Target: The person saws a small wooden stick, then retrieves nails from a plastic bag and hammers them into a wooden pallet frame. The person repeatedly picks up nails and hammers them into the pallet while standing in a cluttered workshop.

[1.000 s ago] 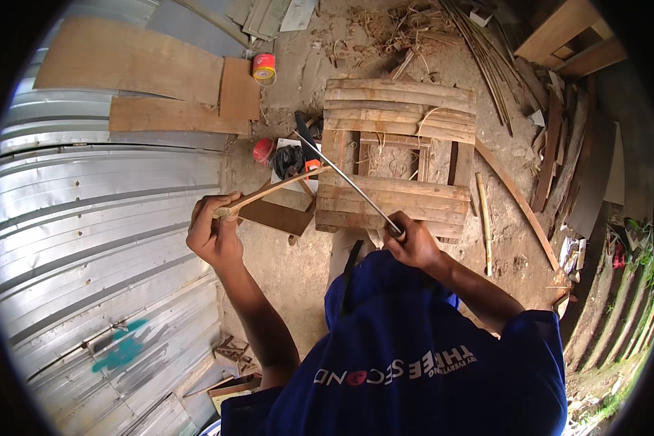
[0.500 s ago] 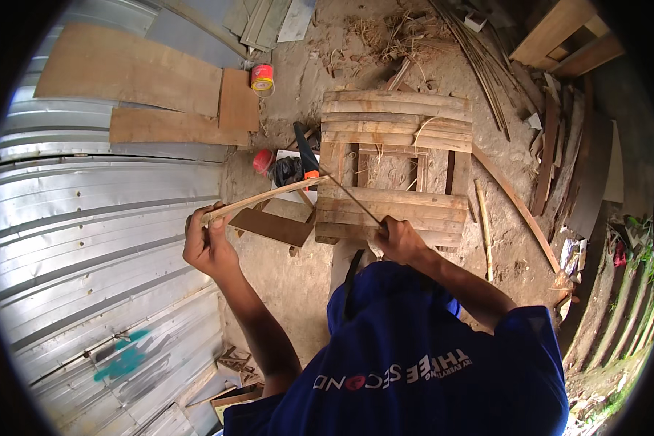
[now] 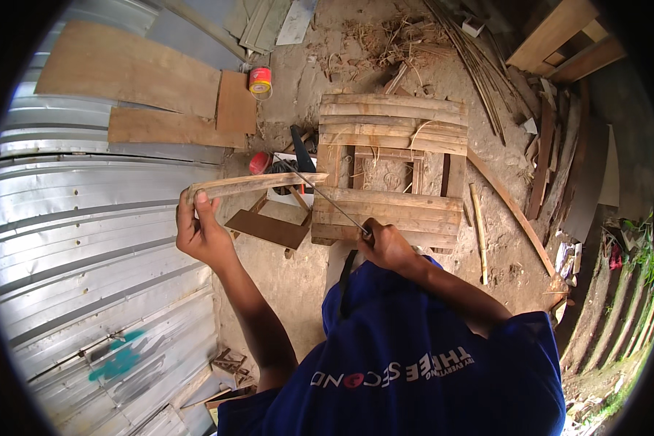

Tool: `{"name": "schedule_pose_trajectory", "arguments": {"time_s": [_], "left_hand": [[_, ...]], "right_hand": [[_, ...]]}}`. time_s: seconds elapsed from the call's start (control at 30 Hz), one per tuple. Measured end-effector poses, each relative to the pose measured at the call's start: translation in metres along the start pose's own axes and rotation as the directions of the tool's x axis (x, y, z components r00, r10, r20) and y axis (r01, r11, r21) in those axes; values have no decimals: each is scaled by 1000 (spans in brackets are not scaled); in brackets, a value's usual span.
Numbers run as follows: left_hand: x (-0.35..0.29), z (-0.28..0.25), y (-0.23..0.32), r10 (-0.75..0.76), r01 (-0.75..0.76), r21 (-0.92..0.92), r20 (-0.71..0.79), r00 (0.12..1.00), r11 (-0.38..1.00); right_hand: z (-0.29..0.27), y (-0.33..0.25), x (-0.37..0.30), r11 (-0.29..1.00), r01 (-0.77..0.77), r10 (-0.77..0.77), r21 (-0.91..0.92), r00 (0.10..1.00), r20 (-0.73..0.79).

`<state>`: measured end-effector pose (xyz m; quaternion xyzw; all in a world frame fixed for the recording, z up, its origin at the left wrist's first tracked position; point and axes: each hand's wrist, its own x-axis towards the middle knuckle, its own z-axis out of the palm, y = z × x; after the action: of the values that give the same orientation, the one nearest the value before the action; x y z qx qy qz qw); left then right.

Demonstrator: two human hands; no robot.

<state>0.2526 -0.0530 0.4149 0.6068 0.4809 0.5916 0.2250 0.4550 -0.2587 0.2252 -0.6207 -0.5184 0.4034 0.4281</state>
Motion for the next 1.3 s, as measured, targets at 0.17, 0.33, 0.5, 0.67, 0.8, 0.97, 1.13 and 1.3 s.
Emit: {"name": "schedule_pose_trajectory", "arguments": {"time_s": [0.17, 0.33, 0.5, 0.67, 0.8, 0.97, 1.13, 1.3], "left_hand": [[3, 1, 1, -5, 2, 58, 46, 999, 998], [7, 2, -9, -53, 54, 11, -34, 998, 998], [22, -25, -24, -199, 176, -106, -273, 941, 979], [13, -78, -20, -348, 200, -341, -457, 818, 918], [-12, -94, -10, -385, 99, -585, -387, 838, 805], [-54, -89, -26, -324, 12, -757, -266, 908, 653], [-81, -121, -82, -389, 238, -838, 34, 921, 492], [-48, -153, -100, -345, 317, -892, 201, 917, 323]], "right_hand": [[3, 30, 2, 654, 356, -356, -667, 923, 143], [-8, 35, 12, 878, -248, 294, -410, 954, 52], [-34, 3, 24, 875, -484, 484, -18, 875, 10], [-52, -39, 57, 832, -324, 462, 451, 855, -237], [-51, -78, 109, 672, -104, 501, 733, 792, -347], [-48, -131, 143, 336, 142, 373, 931, 888, -270], [-62, -164, 140, 298, 267, 262, 917, 900, -347], [-86, -180, 132, 495, 309, 125, 812, 899, -419]]}}
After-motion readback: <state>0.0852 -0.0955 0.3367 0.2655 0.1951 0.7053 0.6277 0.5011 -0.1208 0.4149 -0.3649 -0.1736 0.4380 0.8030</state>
